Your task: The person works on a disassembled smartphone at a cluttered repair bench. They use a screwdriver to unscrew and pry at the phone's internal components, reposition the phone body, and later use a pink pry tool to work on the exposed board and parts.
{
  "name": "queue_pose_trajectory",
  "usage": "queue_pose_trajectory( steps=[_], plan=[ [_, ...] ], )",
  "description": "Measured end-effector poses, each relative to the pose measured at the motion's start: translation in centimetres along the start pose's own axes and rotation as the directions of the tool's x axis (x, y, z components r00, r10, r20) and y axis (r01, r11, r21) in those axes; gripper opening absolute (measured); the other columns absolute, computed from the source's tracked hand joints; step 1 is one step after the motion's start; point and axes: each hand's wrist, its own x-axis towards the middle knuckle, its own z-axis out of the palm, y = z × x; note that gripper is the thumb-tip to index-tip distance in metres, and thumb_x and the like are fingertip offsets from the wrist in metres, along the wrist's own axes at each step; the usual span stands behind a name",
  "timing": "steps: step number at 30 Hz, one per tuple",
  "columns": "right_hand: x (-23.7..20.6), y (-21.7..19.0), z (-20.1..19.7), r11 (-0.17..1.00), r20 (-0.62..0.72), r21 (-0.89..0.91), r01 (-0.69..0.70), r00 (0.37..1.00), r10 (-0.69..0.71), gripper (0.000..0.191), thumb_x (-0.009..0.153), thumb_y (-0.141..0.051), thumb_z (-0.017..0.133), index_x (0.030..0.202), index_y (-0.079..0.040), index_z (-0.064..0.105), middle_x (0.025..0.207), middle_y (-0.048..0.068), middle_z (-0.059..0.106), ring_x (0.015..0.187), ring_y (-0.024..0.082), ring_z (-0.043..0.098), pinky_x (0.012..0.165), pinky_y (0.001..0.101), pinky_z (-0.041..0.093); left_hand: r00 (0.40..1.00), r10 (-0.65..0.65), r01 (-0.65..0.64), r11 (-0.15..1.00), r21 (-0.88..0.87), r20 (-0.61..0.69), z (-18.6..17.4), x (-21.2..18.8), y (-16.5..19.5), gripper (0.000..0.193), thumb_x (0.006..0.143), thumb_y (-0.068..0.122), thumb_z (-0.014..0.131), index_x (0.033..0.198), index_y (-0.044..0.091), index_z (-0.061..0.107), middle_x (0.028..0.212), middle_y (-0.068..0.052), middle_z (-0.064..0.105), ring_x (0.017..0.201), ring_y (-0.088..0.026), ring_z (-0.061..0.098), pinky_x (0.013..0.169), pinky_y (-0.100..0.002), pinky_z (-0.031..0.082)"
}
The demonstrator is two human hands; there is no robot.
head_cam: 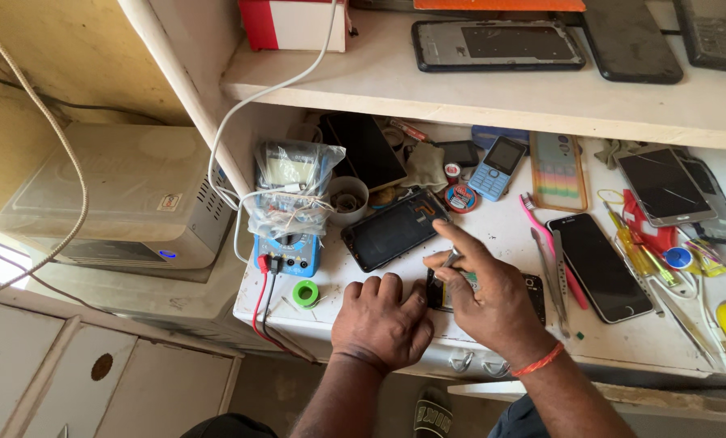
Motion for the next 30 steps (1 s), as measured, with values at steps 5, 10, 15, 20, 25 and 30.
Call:
queue_pose_trajectory(
  steps=[5,10,15,20,25,30],
  plan=[
    [0.0,0.2,-0.2,0.987,-0.008,-0.043,0.155,0.988,-0.156,0.049,0.093,-0.004,0.065,0.140,-0.005,0.050,0.117,0.010,0.075,0.106,0.023,0.074,0.090,0.0352,0.057,1.000,-0.014,0.015,1.000,-0.004,0.027,0.0,0.0,0.0,0.040,0.079,0.042,0.067,0.111,0.019,0.071,0.089,-0.007,0.058,0.082,-0.029,0.059,0.068,-0.047,0.043],
    [0.1,0.4,-0.3,0.948,-0.099,-0.190,0.256,0.955,-0.278,0.045,0.090,-0.010,0.076,0.132,-0.007,0.061,0.112,0.012,0.072,0.099,0.024,0.070,0.088,0.0334,0.056,1.000,-0.001,0.001,1.000,-0.009,-0.006,0.1,0.0,0.1,0.042,0.078,0.042,0.067,0.113,0.019,0.071,0.089,-0.007,0.058,0.083,-0.029,0.059,0.069,-0.047,0.043],
    [-0.2,0.5,-1.2,0.998,-0.026,0.044,0.037,0.999,-0.036,0.052,0.095,-0.006,0.067,0.146,-0.007,0.054,0.111,0.006,0.078,0.099,0.016,0.073,0.090,0.0298,0.056,1.000,-0.009,0.009,1.000,0.004,0.010,0.1,0.0,0.1,0.043,0.078,0.043,0.067,0.114,0.019,0.071,0.088,-0.007,0.058,0.082,-0.029,0.059,0.069,-0.048,0.043],
    [-0.2,0.7,-0.9,0.979,-0.075,-0.095,0.180,0.979,-0.188,0.057,0.090,-0.009,0.076,0.144,-0.007,0.057,0.107,0.009,0.075,0.098,0.016,0.071,0.090,0.0298,0.056,1.000,-0.008,0.008,1.000,-0.004,-0.018,0.2,0.0,0.2,0.045,0.078,0.042,0.067,0.116,0.019,0.071,0.089,-0.007,0.058,0.081,-0.029,0.059,0.069,-0.047,0.044],
    [-0.3,0.9,-1.0,0.992,-0.041,0.114,0.051,0.998,-0.047,0.059,0.095,-0.004,0.063,0.152,-0.005,0.046,0.115,0.008,0.076,0.105,0.015,0.074,0.093,0.0299,0.057,1.000,-0.019,0.019,1.000,0.008,0.010,0.2,0.0,0.2,0.039,0.079,0.042,0.067,0.111,0.020,0.071,0.088,-0.007,0.058,0.081,-0.030,0.059,0.069,-0.048,0.044],
    [-0.2,1.5,-0.9,0.987,-0.109,-0.048,0.153,0.982,-0.157,0.062,0.089,-0.006,0.076,0.147,-0.005,0.054,0.112,0.011,0.074,0.097,0.015,0.073,0.087,0.0299,0.060,1.000,-0.006,0.006,1.000,0.005,-0.025,0.2,0.1,0.2,0.041,0.079,0.042,0.066,0.113,0.019,0.072,0.088,-0.007,0.058,0.080,-0.030,0.059,0.068,-0.048,0.044]
  ],
)
